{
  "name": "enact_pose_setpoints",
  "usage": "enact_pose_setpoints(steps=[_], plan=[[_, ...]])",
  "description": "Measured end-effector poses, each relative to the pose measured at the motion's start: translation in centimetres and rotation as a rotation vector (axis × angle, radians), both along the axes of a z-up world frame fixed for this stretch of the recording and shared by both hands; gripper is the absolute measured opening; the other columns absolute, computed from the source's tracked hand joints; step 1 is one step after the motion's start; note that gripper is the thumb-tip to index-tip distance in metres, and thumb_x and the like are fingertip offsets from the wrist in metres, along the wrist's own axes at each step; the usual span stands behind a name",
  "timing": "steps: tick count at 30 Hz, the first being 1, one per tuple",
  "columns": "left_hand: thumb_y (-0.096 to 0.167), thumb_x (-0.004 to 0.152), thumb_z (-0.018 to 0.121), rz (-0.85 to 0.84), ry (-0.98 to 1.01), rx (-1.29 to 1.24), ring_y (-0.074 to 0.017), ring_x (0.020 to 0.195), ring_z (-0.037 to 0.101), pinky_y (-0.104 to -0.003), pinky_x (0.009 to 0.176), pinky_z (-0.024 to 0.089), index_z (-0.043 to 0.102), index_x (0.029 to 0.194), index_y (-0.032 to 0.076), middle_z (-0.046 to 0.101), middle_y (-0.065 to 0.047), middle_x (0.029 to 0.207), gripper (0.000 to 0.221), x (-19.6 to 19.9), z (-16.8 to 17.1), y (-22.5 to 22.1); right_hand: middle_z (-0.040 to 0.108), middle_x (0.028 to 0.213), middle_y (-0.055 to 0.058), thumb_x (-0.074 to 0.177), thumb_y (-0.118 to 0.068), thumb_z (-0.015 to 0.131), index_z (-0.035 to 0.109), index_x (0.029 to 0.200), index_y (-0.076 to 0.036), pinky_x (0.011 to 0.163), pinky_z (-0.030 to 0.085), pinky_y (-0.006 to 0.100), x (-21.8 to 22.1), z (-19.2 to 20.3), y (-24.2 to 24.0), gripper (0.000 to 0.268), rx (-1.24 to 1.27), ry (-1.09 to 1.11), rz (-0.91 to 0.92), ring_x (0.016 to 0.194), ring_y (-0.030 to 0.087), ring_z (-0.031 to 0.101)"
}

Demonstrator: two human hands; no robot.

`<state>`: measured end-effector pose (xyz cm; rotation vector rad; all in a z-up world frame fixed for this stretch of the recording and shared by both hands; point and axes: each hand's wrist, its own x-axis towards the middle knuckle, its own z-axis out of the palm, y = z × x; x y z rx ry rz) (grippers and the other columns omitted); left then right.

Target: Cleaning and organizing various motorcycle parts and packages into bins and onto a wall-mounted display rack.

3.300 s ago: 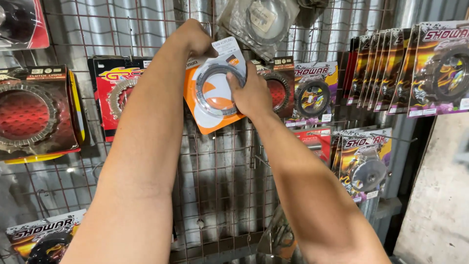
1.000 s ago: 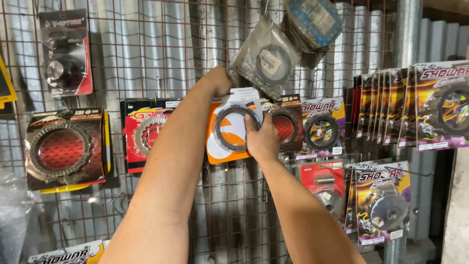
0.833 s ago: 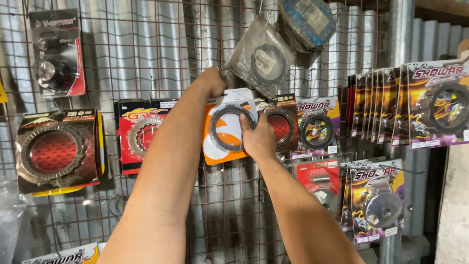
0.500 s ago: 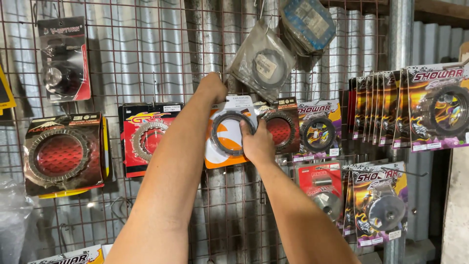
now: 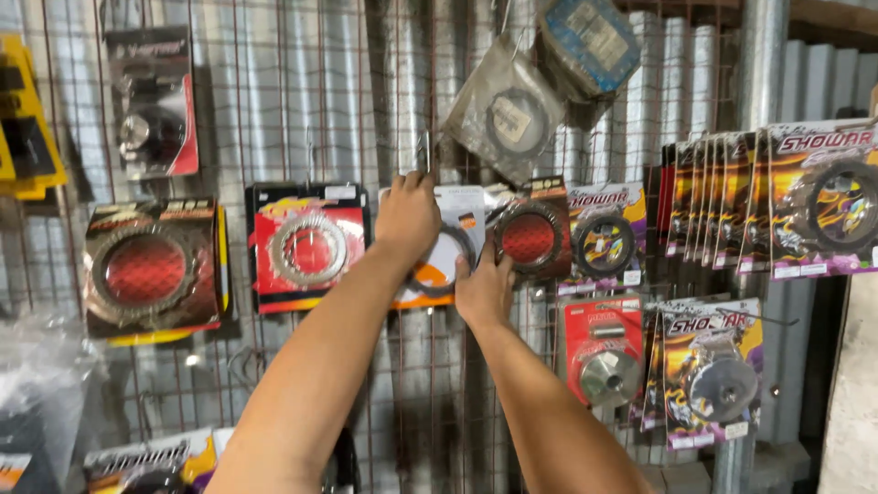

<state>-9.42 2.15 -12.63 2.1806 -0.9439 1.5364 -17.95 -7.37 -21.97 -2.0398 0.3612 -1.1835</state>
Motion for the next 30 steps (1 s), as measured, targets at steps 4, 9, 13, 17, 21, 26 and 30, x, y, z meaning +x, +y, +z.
enact_pose_setpoints(steps=[4, 9, 13, 17, 21, 26, 30], plan=[[0.011, 0.086, 0.064, -0.065, -0.240, -0.105, -0.0356, 0.129, 0.055, -0.050, 0.103, 0.051, 0.065, 0.135, 0.002, 0.058, -0.018, 0.141, 0.050, -1.7, -7.3, 1.1, 0.044, 0.143, 0.023, 0.101, -0.034, 0.060, 0.048, 0.144, -0.012, 0.107, 0.045, 0.060, 2.9, -3.3, -0.2, 0.050, -0.025, -0.072, -0.108, 0.133, 0.048, 0.047], [0.002, 0.087, 0.070, -0.411, -0.201, -0.274, -0.0379, 0.115, 0.066, -0.045, 0.099, 0.053, 0.072, 0.120, -0.002, 0.068, -0.021, 0.121, 0.034, -4.9, -18.1, 3.9, 0.068, 0.106, 0.020, 0.097, -0.019, 0.069, 0.068, 0.120, -0.005, 0.088, 0.058, 0.050, 0.4, -9.9, 2.6, 0.027, -0.131, -0.376, 0.071, 0.103, 0.045, 0.069], [0.006, 0.090, 0.075, -0.514, 0.032, -0.447, -0.0366, 0.112, 0.068, -0.045, 0.098, 0.055, 0.071, 0.122, 0.002, 0.071, -0.018, 0.115, 0.033, -7.6, -29.2, 7.5, 0.074, 0.099, 0.018, 0.098, -0.019, 0.070, 0.070, 0.121, -0.008, 0.078, 0.060, 0.043, -5.5, -18.6, 5.6, 0.025, -0.150, -0.366, 0.268, 0.095, 0.038, 0.073], [0.005, 0.092, 0.077, -0.573, 0.359, -0.571, -0.0359, 0.109, 0.072, -0.041, 0.094, 0.059, 0.072, 0.117, 0.002, 0.072, -0.015, 0.114, 0.026, -14.3, -38.2, 11.5, 0.073, 0.105, 0.016, 0.102, -0.019, 0.071, 0.068, 0.124, -0.007, 0.087, 0.058, 0.042, -12.1, -27.6, 6.8, 0.025, -0.173, -0.166, 0.436, 0.102, 0.034, 0.072], [0.011, 0.095, 0.077, -0.506, 0.634, -0.598, -0.0335, 0.108, 0.073, -0.039, 0.092, 0.060, 0.073, 0.117, 0.007, 0.073, -0.010, 0.113, 0.023, -19.4, -49.0, 14.1, 0.073, 0.106, 0.014, 0.104, -0.010, 0.071, 0.067, 0.127, -0.005, 0.087, 0.059, 0.040, -17.6, -36.8, 7.5, 0.024, -0.066, 0.124, 0.552, 0.102, 0.031, 0.073], [0.011, 0.093, 0.070, -0.213, 1.285, -0.544, -0.0365, 0.112, 0.070, -0.048, 0.093, 0.059, 0.072, 0.117, 0.011, 0.070, -0.010, 0.118, 0.025, -25.7, -59.1, 17.4, 0.069, 0.098, 0.021, 0.099, -0.016, 0.069, 0.068, 0.119, -0.001, 0.074, 0.059, 0.055, -23.3, -48.0, 6.8, 0.026, -0.113, 0.642, 0.530, 0.091, 0.044, 0.070], [0.018, 0.090, 0.072, 0.095, 1.643, -0.549, -0.0524, 0.133, 0.050, -0.060, 0.107, 0.047, 0.048, 0.143, -0.006, 0.049, -0.032, 0.140, 0.062, -28.0, -62.6, 19.5, 0.048, 0.136, 0.017, 0.086, -0.052, 0.075, 0.052, 0.148, -0.015, 0.092, 0.055, 0.061, -29.0, -52.8, 7.9, 0.076, -0.326, 1.108, 0.516, 0.118, 0.047, 0.058]])
